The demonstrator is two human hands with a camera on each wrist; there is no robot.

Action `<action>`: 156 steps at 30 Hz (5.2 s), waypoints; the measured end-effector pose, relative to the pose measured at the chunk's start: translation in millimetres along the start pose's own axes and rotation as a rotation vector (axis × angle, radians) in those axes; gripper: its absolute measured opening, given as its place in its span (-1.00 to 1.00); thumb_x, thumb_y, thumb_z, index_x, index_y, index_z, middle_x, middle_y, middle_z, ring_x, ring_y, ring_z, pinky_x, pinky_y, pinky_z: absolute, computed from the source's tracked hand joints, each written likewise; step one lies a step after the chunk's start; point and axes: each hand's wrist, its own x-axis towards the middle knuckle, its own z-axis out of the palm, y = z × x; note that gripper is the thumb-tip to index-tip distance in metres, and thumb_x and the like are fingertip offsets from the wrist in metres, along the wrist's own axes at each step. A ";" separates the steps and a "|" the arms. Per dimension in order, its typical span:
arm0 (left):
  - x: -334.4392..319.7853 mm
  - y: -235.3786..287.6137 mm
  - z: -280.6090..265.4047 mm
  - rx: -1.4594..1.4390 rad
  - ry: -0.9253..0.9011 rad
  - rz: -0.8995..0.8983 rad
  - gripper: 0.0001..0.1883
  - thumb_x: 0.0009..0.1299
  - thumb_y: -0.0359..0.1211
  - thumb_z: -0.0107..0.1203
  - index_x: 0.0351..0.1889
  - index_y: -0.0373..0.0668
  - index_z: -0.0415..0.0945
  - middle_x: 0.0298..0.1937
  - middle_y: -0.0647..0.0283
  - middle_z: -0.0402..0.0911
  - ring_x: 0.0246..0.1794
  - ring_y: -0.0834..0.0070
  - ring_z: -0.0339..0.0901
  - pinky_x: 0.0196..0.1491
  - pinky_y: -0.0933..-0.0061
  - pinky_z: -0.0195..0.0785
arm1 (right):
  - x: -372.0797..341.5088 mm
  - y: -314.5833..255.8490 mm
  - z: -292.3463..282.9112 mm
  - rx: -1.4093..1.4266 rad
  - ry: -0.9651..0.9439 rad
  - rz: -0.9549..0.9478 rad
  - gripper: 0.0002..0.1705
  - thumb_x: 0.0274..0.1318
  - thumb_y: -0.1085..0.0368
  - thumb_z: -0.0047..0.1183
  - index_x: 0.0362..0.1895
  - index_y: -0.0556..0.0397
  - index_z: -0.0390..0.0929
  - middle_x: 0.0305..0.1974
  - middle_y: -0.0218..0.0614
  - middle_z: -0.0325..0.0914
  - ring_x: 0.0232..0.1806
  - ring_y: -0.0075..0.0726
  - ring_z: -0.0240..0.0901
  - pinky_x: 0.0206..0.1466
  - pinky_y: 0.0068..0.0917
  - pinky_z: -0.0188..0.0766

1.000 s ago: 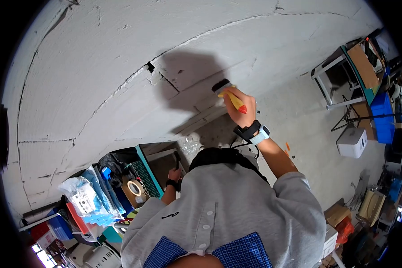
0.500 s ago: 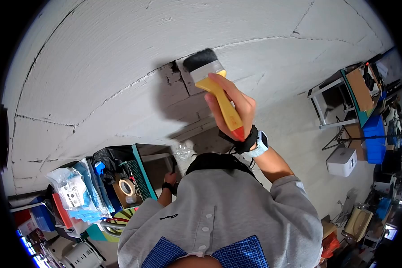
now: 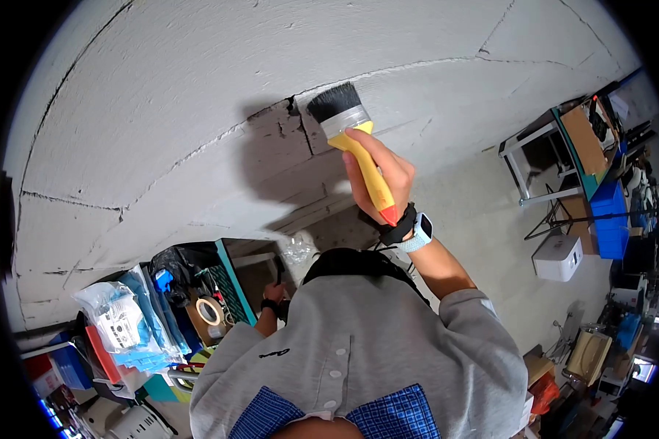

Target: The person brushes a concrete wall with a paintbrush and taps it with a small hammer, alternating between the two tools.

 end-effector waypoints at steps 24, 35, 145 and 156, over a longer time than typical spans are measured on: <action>18.2 -7.0 11.9 -0.008 0.017 0.005 -0.60 0.17 -0.11 0.14 -0.23 -0.26 0.66 -0.46 0.08 0.66 -0.54 0.29 0.64 -0.42 0.28 0.50 | -12.3 26.5 -6.9 -0.037 -0.067 -0.047 -0.69 -0.01 0.50 0.17 -0.10 0.12 0.58 -0.35 -0.12 0.64 -0.46 -0.12 0.60 -0.36 -0.47 0.47; 8.7 4.2 8.0 0.003 0.007 -0.004 -0.60 0.19 -0.09 0.16 -0.21 -0.23 0.66 -0.49 0.12 0.65 -0.54 0.33 0.64 -0.45 0.30 0.48 | -24.2 42.9 -2.7 -0.047 -0.085 -0.058 -0.70 -0.01 0.50 0.16 -0.11 0.13 0.57 -0.37 -0.12 0.64 -0.47 -0.10 0.60 -0.39 -0.47 0.46; -3.4 -39.2 -33.7 -0.149 0.033 0.039 -0.65 0.23 -0.14 0.21 -0.46 -0.30 0.54 -0.60 0.21 0.52 -0.65 0.42 0.50 -0.56 0.34 0.35 | -39.7 22.0 22.5 -0.055 -0.164 -0.018 -0.71 -0.04 0.50 0.19 -0.15 0.03 0.62 -0.52 -0.22 0.62 -0.61 -0.27 0.55 -0.48 -0.53 0.41; -6.6 -42.0 -33.5 -0.128 0.024 0.032 -0.64 0.25 -0.15 0.21 -0.44 -0.33 0.53 -0.61 0.20 0.52 -0.66 0.40 0.51 -0.56 0.33 0.36 | -49.4 36.8 21.6 -0.081 -0.177 -0.011 -0.72 -0.05 0.50 0.19 -0.16 0.05 0.63 -0.48 -0.17 0.63 -0.58 -0.18 0.56 -0.46 -0.50 0.43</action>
